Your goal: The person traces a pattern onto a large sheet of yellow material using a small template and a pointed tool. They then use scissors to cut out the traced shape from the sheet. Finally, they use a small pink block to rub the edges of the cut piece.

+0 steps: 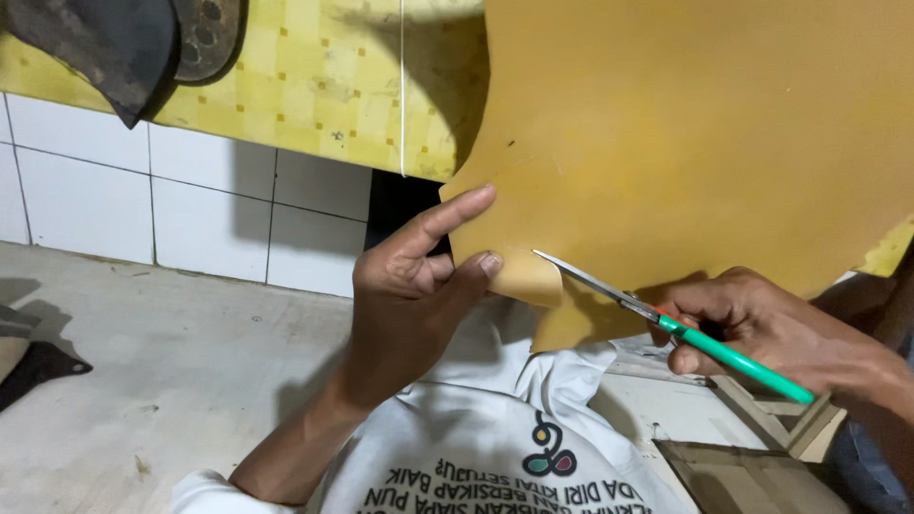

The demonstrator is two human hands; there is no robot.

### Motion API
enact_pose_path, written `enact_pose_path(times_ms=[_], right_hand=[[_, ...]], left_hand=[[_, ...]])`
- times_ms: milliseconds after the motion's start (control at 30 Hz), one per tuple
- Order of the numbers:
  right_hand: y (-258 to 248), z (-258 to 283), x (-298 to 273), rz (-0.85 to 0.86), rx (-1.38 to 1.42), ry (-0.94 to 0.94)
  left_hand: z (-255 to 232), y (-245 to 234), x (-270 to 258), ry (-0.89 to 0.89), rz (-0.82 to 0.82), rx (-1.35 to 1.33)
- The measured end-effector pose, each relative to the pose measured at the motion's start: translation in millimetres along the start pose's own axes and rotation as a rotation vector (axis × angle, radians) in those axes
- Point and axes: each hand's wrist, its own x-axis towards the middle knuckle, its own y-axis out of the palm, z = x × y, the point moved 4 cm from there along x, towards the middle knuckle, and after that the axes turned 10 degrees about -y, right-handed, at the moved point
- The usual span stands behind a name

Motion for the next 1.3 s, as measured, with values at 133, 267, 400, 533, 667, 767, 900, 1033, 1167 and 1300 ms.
enact_pose_path(times_ms=[133,267,400,533,667,767,900,1033,1167,1300], right_hand=[[-7,8,2,-0.021,-0.016,0.073],[-15,26,8,0.073,-0.140,0.163],[-29,9,5,0.130,-0.228,0.158],[-33,13,5,0.110,-0.261,0.252],[-35,22,5,0.080,-0.252,0.298],[-35,26,8,0.089,-0.233,0.280],[-36,13,7,0.138,-0.286,0.190],[-32,32,13,0.103,-0.277,0.283],[-31,30,15,0.111,-0.228,0.270],[-33,27,12,0.110,-0.340,0.335]], left_hand=[[0,0,1,-0.056,0.006,-0.076],[-2,-1,0,-0.062,0.007,-0.063],[-6,0,-1,-0.083,-0.029,0.023],[-8,-1,-1,-0.071,-0.027,0.038],[-3,-1,1,-0.121,-0.024,0.006],[-4,-2,2,-0.116,-0.018,0.009],[-2,-3,1,-0.144,-0.007,-0.002],[-2,-2,1,-0.130,-0.003,-0.005],[1,-3,1,-0.134,0.027,-0.050],[5,-2,3,-0.137,0.070,-0.136]])
